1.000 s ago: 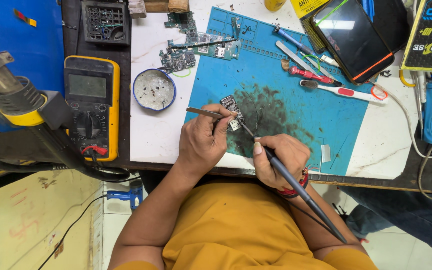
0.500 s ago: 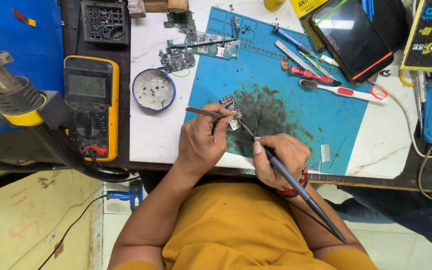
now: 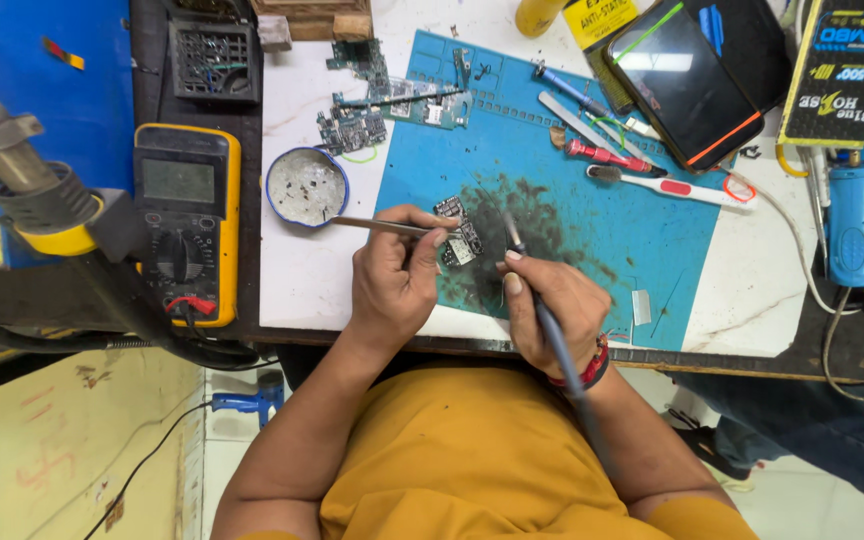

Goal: The person solders a small circuit board held on a blue work mat, steadying it with a tool in one hand while applying a soldering iron with the other. They reposition the board and continue soldering different points, with other phone boards and repair tools spread on the bench.

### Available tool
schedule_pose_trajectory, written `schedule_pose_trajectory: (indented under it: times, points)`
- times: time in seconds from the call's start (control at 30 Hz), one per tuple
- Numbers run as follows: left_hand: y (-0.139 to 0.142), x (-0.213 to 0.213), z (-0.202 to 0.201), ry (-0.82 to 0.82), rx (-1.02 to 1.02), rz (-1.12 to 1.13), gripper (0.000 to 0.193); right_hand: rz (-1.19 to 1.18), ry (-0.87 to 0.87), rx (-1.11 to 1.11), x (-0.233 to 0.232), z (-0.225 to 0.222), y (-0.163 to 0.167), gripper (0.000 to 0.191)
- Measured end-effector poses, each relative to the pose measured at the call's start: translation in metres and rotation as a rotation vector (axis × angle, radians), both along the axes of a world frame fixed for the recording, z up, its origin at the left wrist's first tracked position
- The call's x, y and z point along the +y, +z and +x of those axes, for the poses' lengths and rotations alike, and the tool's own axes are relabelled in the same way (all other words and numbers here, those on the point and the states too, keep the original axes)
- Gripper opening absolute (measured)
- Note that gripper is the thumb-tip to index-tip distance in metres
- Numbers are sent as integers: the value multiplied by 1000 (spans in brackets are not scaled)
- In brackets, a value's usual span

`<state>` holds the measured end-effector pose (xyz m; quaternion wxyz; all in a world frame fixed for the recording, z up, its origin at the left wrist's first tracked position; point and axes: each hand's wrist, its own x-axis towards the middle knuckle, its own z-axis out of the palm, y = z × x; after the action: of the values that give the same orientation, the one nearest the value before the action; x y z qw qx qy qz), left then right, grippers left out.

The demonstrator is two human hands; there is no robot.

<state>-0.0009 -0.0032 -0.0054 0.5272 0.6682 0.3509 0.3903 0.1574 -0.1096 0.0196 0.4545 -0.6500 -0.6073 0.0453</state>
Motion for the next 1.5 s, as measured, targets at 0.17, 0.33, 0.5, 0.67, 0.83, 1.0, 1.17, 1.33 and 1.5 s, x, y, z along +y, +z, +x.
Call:
schedule_pose_trajectory:
  times: [0.17,0.33,0.5,0.67,0.83,1.0,1.17,1.33,1.5]
  points:
    - [-11,0,-1,57,-157,-95,18,-112,-58,-105,11,-6,9,27]
    - [-15,-2,-4,84,-213,-70,18,-197,-39,-159,24,-13,11,55]
    - [-16,-2,-3,90,-220,-53,18,-236,0,-166,27,-11,8,50]
    - [-14,-3,-2,93,-187,-58,18,-200,-6,-158,26,-12,9,50]
    - [-13,-5,-4,81,-188,-60,18,-225,-1,-187,28,-15,7,53]
    - [-14,-5,-2,99,-184,-58,18,-265,0,-154,26,-14,7,50]
    - [-16,-6,-4,110,-293,-90,19,-240,36,-121,23,-12,8,46]
    - [-19,-9,-13,148,-410,-38,16,-148,160,-120,28,-6,11,56]
    - [-21,-11,-15,173,-445,-65,16,-258,214,-189,39,-9,13,63]
